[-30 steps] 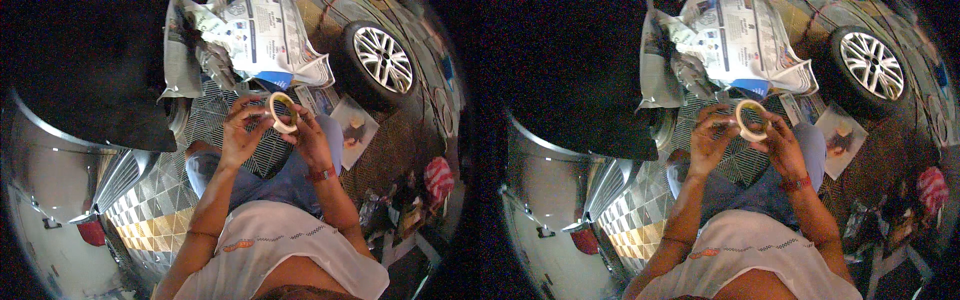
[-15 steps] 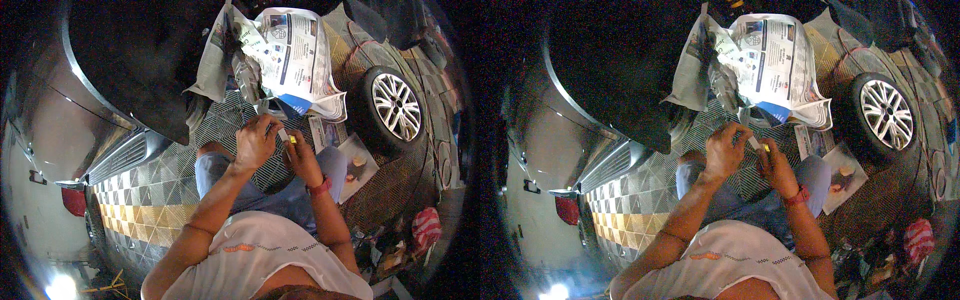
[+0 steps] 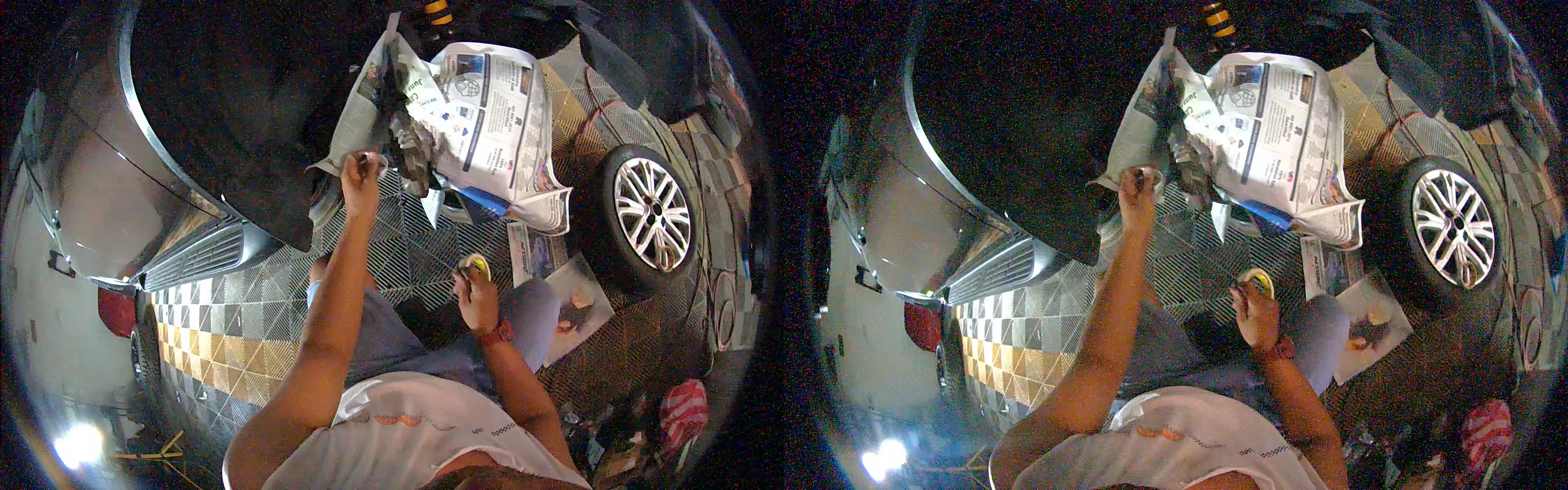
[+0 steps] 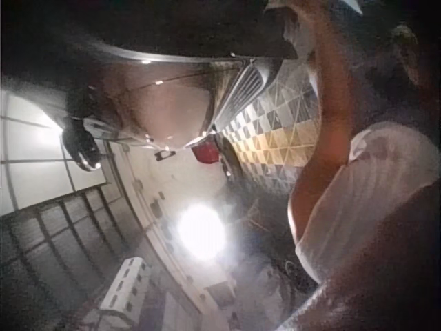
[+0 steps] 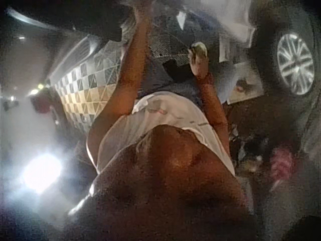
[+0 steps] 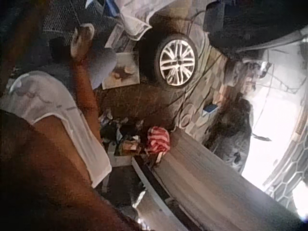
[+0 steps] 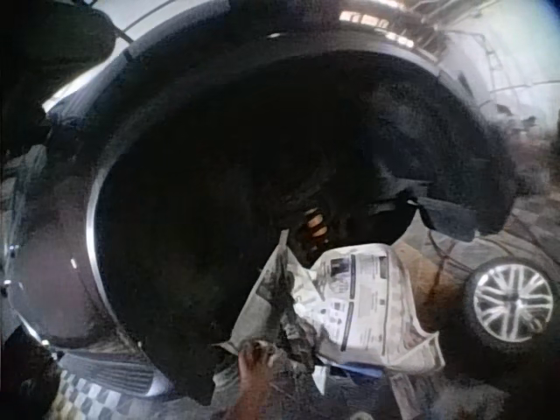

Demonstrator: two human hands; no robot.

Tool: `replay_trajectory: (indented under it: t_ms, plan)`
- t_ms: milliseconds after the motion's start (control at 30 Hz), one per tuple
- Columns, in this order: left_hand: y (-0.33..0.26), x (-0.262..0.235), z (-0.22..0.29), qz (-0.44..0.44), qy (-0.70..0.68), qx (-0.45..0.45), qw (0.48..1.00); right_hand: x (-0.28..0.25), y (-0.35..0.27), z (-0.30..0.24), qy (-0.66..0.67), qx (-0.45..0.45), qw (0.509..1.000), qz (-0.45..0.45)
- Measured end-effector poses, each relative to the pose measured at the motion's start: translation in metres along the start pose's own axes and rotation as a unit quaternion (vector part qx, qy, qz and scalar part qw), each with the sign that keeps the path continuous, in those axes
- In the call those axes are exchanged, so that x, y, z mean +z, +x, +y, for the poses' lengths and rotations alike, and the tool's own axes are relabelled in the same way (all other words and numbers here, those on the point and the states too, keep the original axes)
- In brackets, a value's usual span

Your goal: The person sits on the floor and applies masking tape to the edges of a car's undercarriage panel. They use newspaper to protect the surrounding area from overspray. The person carefully places strips of tape along the seams of the metal panel.

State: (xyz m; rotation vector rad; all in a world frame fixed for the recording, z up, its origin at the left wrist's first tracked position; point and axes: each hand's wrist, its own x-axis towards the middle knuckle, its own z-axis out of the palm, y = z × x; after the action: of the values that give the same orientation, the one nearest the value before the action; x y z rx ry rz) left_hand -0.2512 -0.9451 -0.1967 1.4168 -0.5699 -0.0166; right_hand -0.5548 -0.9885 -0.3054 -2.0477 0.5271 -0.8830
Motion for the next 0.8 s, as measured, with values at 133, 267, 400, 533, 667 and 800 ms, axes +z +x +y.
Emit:
replay_trajectory:
  t_ms: [133,267,400,533,667,800]
  plan:
    - [0.05,-0.023,0.006,0.055,0.175,0.095,0.978,-0.001,0.006,0.018,0.073,0.047,0.996,-0.025]
    - [0.106,-0.046,0.005,0.177,0.128,0.173,0.96,-0.004,0.004,0.021,0.05,0.084,0.995,-0.018]
    - [0.15,-0.082,-0.011,0.189,0.178,0.24,0.936,-0.006,0.009,0.012,0.024,0.113,0.993,-0.011]
    - [0.163,-0.094,-0.006,0.162,0.235,0.23,0.931,-0.004,0.007,0.019,0.016,0.139,0.99,0.001]
    - [0.162,-0.097,0.004,0.153,0.294,0.233,0.914,-0.001,0.004,0.017,-0.018,0.159,0.987,-0.013]
    - [0.178,-0.089,0.017,0.201,0.331,0.245,0.889,0.007,0.002,0.016,-0.079,0.148,0.986,-0.002]
